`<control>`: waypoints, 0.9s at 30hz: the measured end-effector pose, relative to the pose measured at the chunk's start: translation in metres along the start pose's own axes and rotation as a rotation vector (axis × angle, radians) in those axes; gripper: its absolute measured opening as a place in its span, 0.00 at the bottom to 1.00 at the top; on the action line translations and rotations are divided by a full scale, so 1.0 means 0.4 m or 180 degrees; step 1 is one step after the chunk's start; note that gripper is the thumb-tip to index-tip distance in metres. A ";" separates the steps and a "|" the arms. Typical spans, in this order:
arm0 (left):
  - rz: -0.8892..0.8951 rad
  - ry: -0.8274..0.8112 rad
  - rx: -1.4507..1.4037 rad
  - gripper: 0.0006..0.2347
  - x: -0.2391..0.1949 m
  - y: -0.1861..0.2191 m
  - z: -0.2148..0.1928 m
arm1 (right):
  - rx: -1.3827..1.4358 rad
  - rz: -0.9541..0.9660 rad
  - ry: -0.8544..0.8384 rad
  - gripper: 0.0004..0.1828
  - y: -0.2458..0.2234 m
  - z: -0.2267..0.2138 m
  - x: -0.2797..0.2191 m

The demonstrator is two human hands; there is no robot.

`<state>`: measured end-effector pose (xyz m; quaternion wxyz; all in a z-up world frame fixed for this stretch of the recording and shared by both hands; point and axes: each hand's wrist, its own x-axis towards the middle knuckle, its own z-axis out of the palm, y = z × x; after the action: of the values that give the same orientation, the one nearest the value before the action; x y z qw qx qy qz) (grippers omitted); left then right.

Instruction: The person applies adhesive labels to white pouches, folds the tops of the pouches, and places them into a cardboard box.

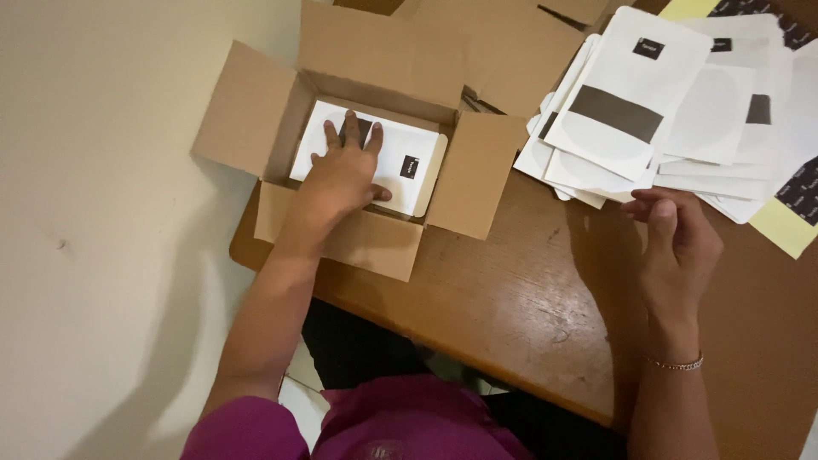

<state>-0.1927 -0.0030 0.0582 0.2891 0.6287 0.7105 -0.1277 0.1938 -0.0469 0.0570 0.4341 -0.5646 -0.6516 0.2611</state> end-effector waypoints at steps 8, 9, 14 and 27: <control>0.0573 0.1314 0.0160 0.28 -0.042 -0.017 0.014 | -0.0022 -0.0039 -0.0124 0.19 -0.029 0.012 0.007; 0.0927 0.1619 0.0100 0.19 -0.063 -0.004 0.007 | -0.0071 0.0110 -0.0099 0.18 -0.048 0.015 0.010; 0.1231 0.0890 0.0044 0.17 -0.069 0.043 0.020 | -0.0001 0.0167 -0.0097 0.15 -0.036 0.019 0.006; 0.2744 0.3429 -0.0998 0.06 -0.263 0.359 0.099 | 0.0174 0.0103 0.0377 0.10 0.017 -0.007 0.023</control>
<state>-0.0394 -0.0851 0.1128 0.0092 0.7807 0.4525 0.4308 0.1998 -0.0369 0.0554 0.4829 -0.5775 -0.6081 0.2520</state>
